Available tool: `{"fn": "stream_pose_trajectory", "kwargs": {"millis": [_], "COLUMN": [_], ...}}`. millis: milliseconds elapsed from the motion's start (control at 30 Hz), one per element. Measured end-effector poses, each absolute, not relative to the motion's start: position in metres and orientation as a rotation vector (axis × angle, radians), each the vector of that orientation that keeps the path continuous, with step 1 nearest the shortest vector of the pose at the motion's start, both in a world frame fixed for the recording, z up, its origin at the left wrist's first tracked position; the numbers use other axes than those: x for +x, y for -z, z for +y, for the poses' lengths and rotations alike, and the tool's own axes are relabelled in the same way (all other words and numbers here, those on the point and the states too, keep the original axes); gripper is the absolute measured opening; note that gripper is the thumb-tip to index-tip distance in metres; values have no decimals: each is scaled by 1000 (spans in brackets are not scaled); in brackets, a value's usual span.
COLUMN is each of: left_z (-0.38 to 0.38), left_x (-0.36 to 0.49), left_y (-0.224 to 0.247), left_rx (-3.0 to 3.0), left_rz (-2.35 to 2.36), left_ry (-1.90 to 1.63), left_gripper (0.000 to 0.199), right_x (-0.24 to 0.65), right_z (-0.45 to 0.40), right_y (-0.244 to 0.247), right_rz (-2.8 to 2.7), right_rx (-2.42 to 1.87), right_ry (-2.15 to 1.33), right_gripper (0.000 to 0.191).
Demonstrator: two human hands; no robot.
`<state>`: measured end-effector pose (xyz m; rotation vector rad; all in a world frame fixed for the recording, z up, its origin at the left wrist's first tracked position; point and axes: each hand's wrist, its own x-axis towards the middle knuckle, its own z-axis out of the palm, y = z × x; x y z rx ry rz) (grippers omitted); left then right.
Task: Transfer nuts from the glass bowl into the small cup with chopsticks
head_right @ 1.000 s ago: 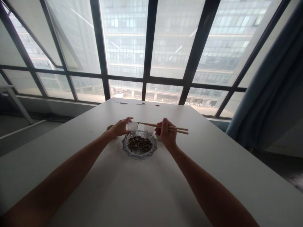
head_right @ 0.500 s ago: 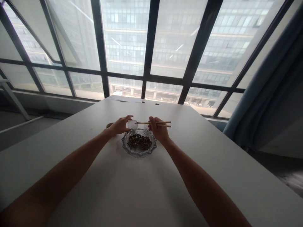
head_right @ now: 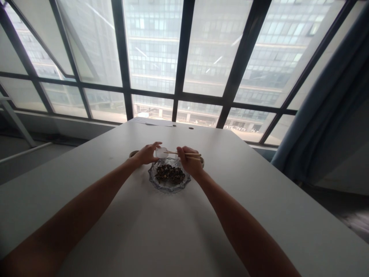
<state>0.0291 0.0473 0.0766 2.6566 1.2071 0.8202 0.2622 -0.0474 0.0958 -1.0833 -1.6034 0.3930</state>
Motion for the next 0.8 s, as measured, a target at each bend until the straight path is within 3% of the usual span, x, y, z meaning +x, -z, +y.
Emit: {"fn": "stream_pose_trajectory", "kwargs": {"millis": [367, 800], "left_z": [51, 52], "left_x": [28, 28], "left_y": [-72, -73], "left_rx": [2651, 2657], "left_rz": [1273, 1279], "left_ry": [-818, -783], "left_gripper": [76, 76], "right_x": [276, 278], "right_z": [-76, -74], "right_y": [-96, -93], "right_rz": [-1850, -1584], "right_rx": [-1135, -1155], "right_ry": [-152, -418], "right_gripper": [59, 62]}}
